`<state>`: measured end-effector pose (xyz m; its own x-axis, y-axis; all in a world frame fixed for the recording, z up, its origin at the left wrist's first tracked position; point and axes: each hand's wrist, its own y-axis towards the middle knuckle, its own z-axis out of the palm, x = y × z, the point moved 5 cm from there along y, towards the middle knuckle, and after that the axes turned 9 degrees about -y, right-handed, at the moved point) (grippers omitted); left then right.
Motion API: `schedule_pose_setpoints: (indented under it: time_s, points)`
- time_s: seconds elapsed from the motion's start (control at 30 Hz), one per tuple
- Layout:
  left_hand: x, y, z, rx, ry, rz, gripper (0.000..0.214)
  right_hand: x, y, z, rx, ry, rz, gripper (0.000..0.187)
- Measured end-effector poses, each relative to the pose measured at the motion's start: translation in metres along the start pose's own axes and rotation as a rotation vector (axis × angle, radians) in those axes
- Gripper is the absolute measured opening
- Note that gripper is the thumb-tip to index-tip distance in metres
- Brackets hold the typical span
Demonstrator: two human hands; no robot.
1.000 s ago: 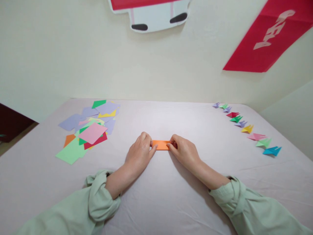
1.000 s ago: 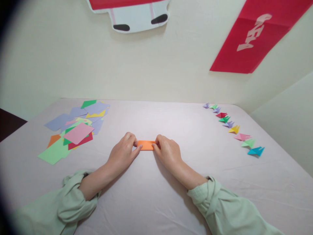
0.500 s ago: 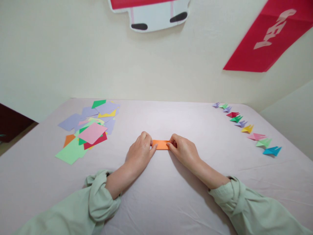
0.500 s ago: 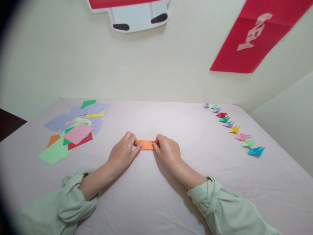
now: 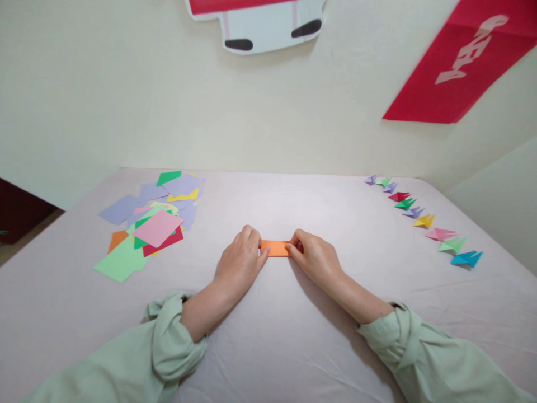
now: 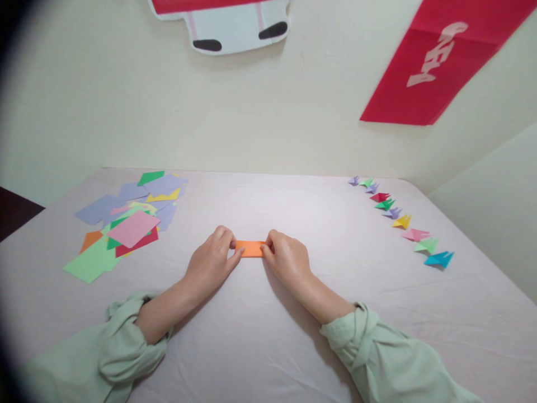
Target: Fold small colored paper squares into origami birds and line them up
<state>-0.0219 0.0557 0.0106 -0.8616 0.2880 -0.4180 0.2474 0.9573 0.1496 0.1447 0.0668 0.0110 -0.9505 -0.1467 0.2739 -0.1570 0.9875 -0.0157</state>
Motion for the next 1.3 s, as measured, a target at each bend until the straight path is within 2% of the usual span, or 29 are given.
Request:
schedule_pose_setpoints:
  time_s: [0.73,0.87,1.0,1.07,1.13,1.3]
  points:
    - [0.0,0.0,0.001,-0.004,0.026,-0.001,0.009,-0.001,0.001,0.001,-0.005,-0.009,0.002,0.009]
    - [-0.001,0.0,-0.001,-0.008,0.013,0.015,0.016,-0.002,0.001,0.002,-0.007,-0.011,-0.001,0.009]
    - [-0.012,-0.005,-0.002,-0.005,0.029,0.116,0.019,-0.002,0.001,0.003,-0.006,-0.021,-0.002,0.01]
    - [-0.023,-0.012,0.002,0.043,0.01,0.209,0.02,-0.002,0.001,0.002,-0.002,-0.021,-0.003,0.01]
    - [-0.033,-0.02,0.01,0.134,-0.026,0.283,0.032,-0.002,0.0,0.002,0.003,-0.012,-0.004,0.01]
    - [-0.042,-0.035,0.022,0.177,0.008,0.262,0.054,-0.002,0.0,0.003,0.0,0.002,-0.015,0.01]
